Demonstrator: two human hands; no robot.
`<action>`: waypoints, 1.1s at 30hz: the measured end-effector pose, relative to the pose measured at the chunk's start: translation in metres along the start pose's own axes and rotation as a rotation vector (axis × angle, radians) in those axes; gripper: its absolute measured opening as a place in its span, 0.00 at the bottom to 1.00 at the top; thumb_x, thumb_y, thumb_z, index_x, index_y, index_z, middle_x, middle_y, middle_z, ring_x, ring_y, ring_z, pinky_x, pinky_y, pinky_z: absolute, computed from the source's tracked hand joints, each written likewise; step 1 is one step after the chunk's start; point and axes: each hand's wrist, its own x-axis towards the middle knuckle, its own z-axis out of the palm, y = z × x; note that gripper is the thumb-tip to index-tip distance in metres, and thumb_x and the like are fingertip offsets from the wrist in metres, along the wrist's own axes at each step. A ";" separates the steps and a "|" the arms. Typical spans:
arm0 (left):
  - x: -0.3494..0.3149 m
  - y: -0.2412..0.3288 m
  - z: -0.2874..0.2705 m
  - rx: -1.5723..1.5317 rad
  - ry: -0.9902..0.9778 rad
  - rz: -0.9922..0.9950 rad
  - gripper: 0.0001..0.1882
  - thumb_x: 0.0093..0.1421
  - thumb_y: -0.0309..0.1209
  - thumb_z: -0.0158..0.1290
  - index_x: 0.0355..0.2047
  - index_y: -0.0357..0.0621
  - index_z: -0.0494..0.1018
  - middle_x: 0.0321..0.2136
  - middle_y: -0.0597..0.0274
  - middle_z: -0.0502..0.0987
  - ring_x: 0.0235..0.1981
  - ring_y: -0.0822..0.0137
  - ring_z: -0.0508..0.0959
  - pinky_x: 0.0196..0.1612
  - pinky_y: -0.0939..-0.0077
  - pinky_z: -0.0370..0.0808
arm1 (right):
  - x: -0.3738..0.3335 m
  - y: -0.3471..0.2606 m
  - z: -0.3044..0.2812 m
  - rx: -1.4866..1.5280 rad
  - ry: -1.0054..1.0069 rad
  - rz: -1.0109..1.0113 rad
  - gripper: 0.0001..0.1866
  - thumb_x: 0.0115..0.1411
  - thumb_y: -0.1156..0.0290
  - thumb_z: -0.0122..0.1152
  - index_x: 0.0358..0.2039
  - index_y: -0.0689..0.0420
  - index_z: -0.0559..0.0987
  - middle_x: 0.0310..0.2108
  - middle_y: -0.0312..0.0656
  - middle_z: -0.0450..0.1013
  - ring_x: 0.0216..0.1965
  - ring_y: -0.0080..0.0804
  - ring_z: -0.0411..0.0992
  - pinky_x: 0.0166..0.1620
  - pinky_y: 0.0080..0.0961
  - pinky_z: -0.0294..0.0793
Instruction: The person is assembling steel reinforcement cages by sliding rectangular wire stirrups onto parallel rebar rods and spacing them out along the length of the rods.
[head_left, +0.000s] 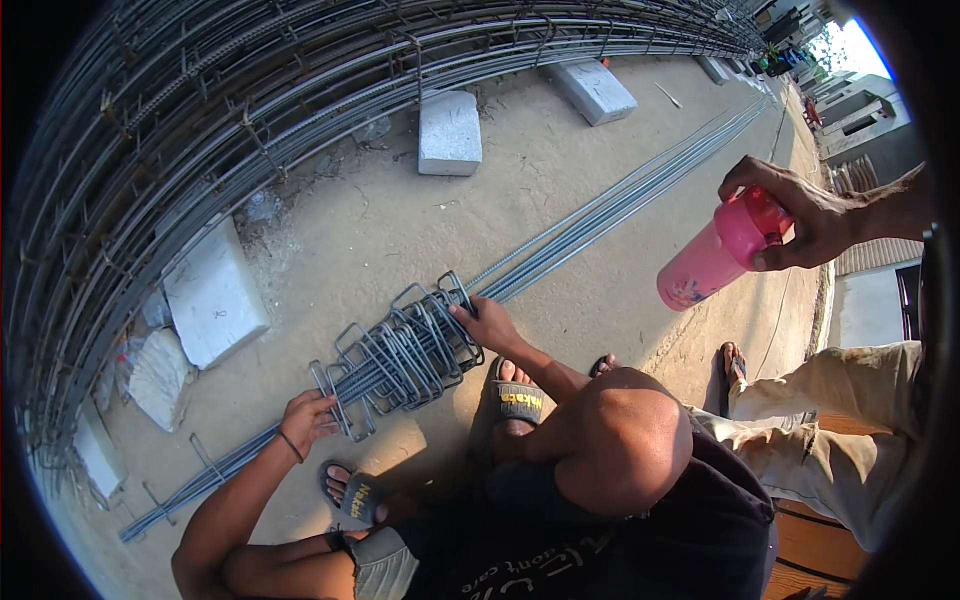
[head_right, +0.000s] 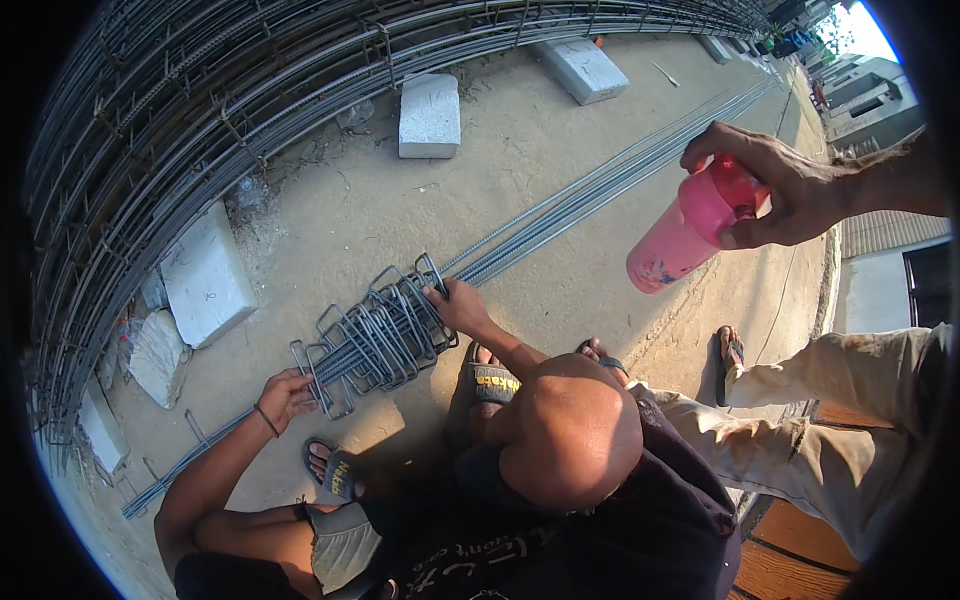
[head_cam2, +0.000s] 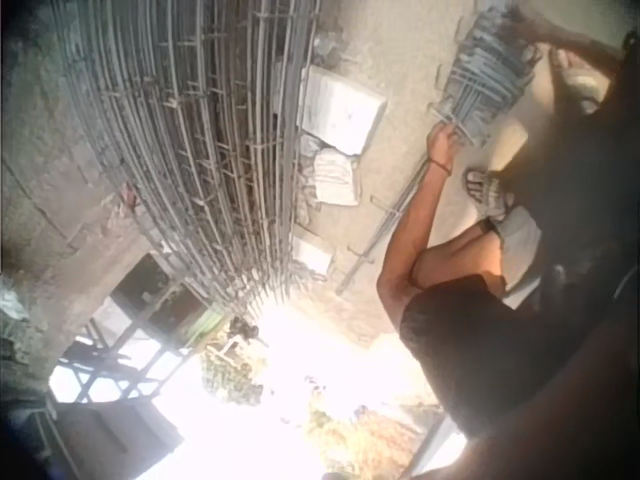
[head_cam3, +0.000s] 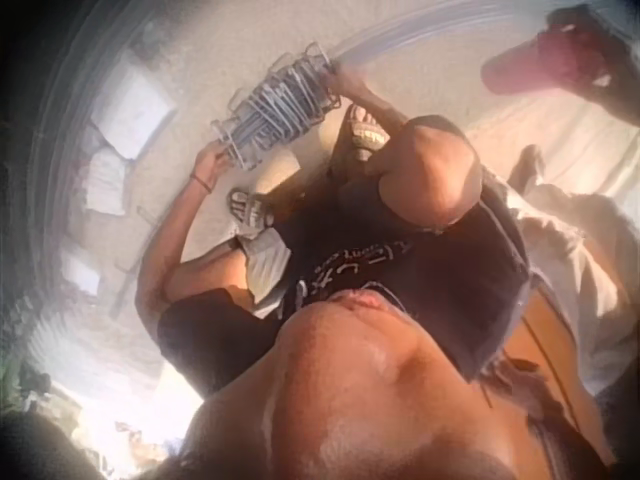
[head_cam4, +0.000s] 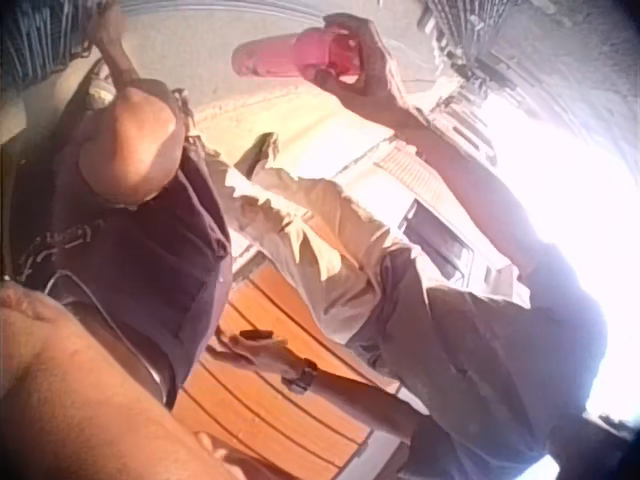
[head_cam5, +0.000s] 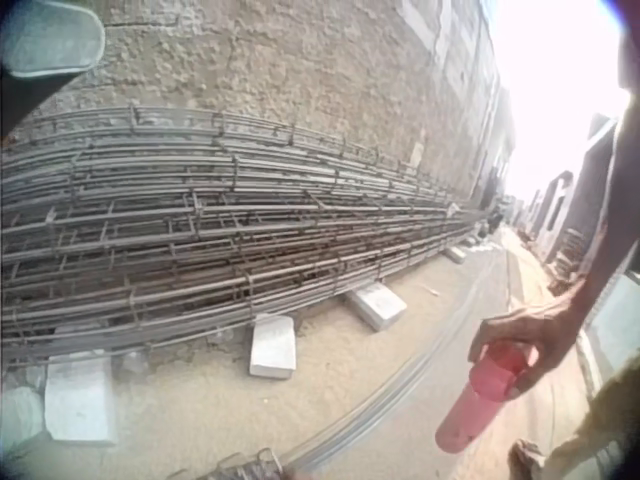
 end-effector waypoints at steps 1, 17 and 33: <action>0.000 -0.001 0.000 -0.021 -0.029 0.002 0.13 0.56 0.33 0.53 0.40 0.42 0.69 0.33 0.63 0.76 0.32 0.68 0.76 0.34 0.71 0.74 | 0.000 0.001 -0.003 0.002 0.013 -0.002 0.22 0.55 0.52 0.58 0.28 0.64 0.77 0.21 0.48 0.74 0.28 0.40 0.76 0.35 0.38 0.72; 0.019 -0.011 -0.010 -0.064 -0.064 0.005 0.10 0.57 0.29 0.48 0.39 0.40 0.66 0.31 0.55 0.75 0.31 0.58 0.77 0.31 0.61 0.77 | -0.011 0.011 0.005 -0.012 0.026 -0.103 0.16 0.52 0.65 0.58 0.37 0.61 0.70 0.31 0.56 0.72 0.37 0.56 0.71 0.40 0.46 0.69; 0.041 -0.020 -0.024 -0.085 -0.118 -0.026 0.09 0.55 0.28 0.48 0.37 0.44 0.67 0.32 0.57 0.75 0.33 0.56 0.76 0.32 0.55 0.75 | -0.010 0.015 0.010 -0.018 0.032 -0.123 0.17 0.54 0.65 0.58 0.36 0.64 0.68 0.28 0.59 0.71 0.35 0.58 0.71 0.37 0.46 0.69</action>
